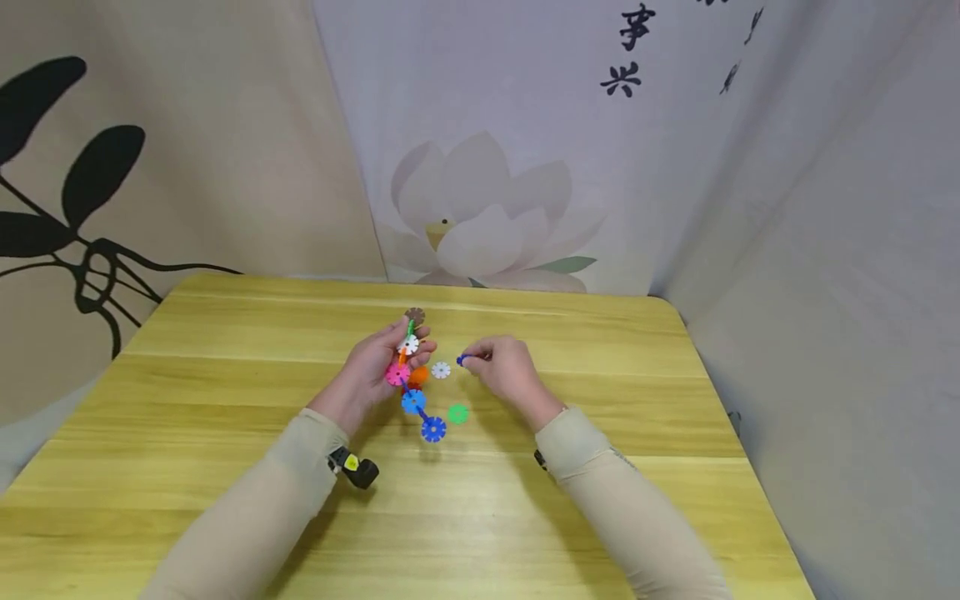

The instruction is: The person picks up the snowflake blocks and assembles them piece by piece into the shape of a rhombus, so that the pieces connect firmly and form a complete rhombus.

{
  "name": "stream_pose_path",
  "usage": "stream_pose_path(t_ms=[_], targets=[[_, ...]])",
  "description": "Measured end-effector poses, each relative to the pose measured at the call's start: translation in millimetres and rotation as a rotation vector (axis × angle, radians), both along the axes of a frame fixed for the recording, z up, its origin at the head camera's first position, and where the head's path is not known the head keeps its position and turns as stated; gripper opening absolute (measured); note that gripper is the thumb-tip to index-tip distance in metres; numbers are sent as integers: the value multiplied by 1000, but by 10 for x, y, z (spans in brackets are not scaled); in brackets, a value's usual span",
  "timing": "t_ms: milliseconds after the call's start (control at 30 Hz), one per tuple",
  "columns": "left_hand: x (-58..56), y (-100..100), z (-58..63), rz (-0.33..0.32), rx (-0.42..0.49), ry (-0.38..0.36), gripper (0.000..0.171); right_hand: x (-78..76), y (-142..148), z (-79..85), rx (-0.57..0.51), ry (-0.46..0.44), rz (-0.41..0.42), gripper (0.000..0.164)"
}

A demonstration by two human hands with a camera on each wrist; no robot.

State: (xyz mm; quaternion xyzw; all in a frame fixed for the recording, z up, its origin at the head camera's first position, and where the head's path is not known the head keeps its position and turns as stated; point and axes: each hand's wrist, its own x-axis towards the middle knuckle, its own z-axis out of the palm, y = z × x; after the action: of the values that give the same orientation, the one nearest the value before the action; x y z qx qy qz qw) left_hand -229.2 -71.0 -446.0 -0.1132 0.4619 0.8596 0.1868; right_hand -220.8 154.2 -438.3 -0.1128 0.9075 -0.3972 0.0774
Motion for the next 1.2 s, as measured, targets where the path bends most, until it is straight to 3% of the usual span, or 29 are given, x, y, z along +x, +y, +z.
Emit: stream_pose_path(t_ms=[100, 233, 400, 867, 1200], targets=[[-4, 18, 21, -3, 11, -16, 53, -22, -88, 102, -150, 9, -135, 19], [1, 64, 57, -3, 2, -24, 52, 14, -238, 181, -216, 116, -180, 19], [14, 101, 91, 9, -47, -11, 47, 52, -364, 205, -238, 219, -172, 16], [69, 168, 141, 34, -94, 40, 40, 50, -469, 123, -238, 327, -183, 15], [58, 204, 103, 39, -63, 51, 38, 88, -469, 92, -246, 329, -185, 13]])
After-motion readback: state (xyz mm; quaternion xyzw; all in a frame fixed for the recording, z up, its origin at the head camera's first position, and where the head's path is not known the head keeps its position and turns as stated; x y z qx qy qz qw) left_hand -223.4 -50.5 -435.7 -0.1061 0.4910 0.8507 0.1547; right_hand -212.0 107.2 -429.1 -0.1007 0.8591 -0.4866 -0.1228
